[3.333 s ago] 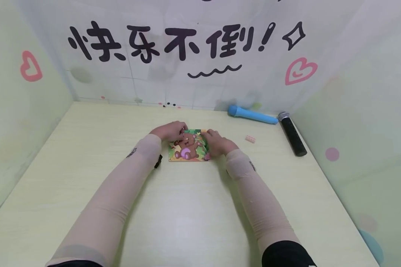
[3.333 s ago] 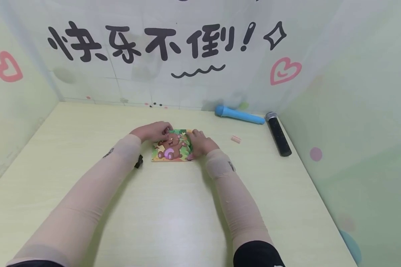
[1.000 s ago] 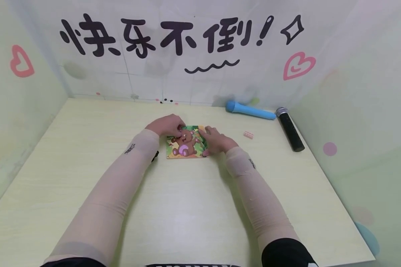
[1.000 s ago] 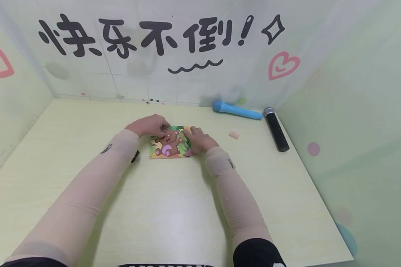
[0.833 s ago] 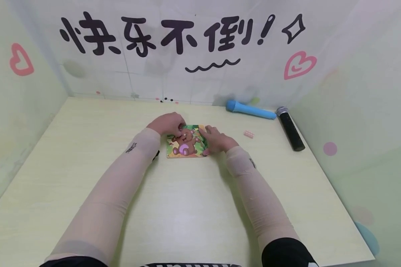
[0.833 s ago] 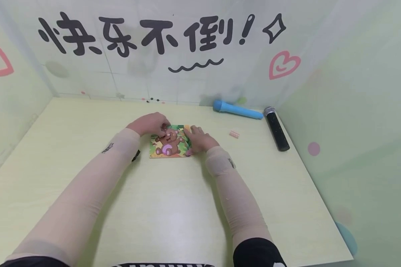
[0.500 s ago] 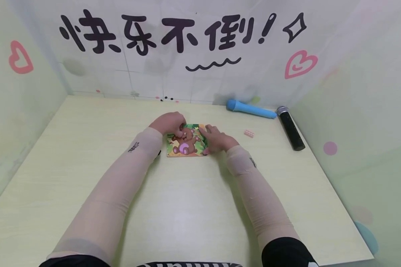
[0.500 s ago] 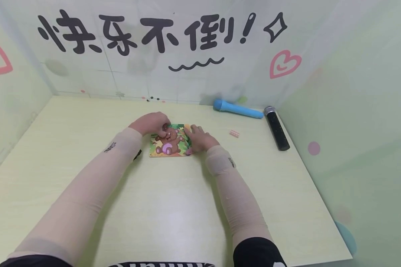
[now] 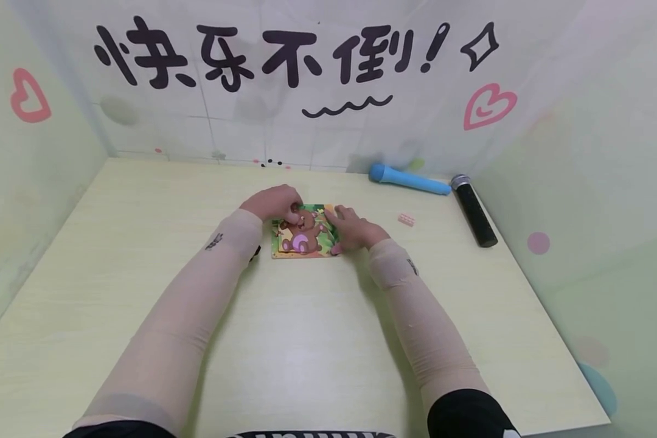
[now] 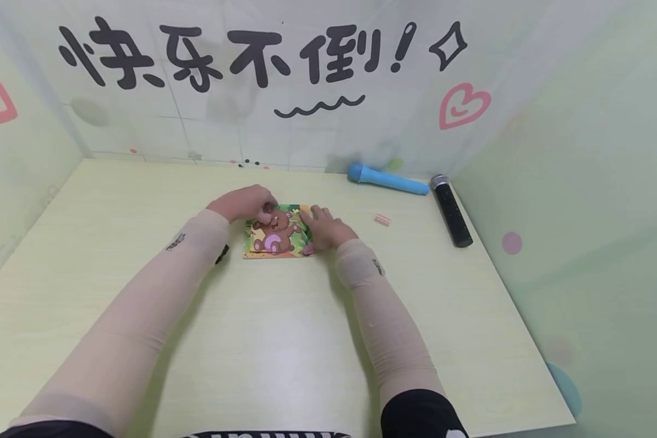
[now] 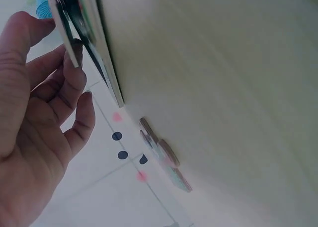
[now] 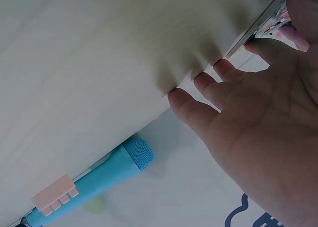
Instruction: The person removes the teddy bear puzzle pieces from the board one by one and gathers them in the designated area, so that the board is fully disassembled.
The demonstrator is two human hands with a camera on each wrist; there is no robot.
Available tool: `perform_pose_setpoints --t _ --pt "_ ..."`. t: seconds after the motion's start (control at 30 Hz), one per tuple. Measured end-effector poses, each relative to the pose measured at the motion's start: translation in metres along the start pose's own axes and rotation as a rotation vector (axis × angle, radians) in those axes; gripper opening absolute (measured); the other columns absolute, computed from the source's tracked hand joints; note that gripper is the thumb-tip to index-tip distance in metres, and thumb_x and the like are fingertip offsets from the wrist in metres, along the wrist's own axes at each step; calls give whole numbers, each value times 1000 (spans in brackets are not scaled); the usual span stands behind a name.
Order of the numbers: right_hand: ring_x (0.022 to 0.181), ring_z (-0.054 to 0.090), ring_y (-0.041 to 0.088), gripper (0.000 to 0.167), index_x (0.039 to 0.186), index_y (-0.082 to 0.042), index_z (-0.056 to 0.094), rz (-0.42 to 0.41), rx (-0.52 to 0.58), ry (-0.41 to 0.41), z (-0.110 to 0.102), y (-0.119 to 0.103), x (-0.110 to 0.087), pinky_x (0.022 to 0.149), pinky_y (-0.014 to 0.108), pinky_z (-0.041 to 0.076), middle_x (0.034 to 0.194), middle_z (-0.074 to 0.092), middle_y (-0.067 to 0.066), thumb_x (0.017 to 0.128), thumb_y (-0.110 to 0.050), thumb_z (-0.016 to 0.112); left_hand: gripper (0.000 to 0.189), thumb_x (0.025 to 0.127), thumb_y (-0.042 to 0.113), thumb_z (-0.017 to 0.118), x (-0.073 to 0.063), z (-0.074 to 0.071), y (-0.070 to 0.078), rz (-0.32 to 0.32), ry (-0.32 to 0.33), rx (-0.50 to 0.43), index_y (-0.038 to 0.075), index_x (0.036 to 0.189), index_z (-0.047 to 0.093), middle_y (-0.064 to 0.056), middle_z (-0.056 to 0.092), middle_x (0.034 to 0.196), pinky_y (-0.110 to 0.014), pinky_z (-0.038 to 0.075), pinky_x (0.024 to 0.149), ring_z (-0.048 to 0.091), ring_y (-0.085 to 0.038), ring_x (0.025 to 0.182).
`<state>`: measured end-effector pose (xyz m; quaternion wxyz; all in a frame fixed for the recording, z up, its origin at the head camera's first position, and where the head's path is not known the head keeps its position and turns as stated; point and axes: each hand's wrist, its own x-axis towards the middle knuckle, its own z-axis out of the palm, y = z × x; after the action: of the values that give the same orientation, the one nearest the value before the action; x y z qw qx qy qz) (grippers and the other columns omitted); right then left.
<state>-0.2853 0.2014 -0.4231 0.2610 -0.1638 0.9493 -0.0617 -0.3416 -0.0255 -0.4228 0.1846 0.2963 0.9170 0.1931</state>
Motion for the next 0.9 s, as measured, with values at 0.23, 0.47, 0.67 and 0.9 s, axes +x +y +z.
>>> perform_pose_setpoints --t 0.23,0.47,0.67,0.9 --pt "155 -1 35 99 164 -24 4 0 -10 -8 2 0 3 119 61 20 169 -3 13 94 -42 71 8 91 7 64 0 0 -8 47 -8 7 8 93 71 -5 59 80 -32 41 71 51 -19 73" --pt "155 -6 35 98 164 -24 2 0 -9 -16 0 0 2 120 62 15 169 -6 14 95 -40 69 42 93 9 67 -4 -1 -19 70 -27 -72 2 135 63 -8 66 99 -33 45 77 55 -20 84" --pt "155 -5 35 98 164 -24 3 -1 3 -14 -1 0 1 119 62 15 169 -5 13 94 -41 70 36 91 18 76 -7 -1 -19 49 -13 -143 2 123 68 -9 65 102 -37 47 87 55 -22 92" --pt "155 -5 34 96 164 -25 4 3 31 -10 -1 -1 -2 119 62 15 170 -5 13 95 -40 69 54 84 27 85 -14 0 -5 -7 -12 -128 2 125 62 -11 60 104 -39 45 88 52 -24 95"
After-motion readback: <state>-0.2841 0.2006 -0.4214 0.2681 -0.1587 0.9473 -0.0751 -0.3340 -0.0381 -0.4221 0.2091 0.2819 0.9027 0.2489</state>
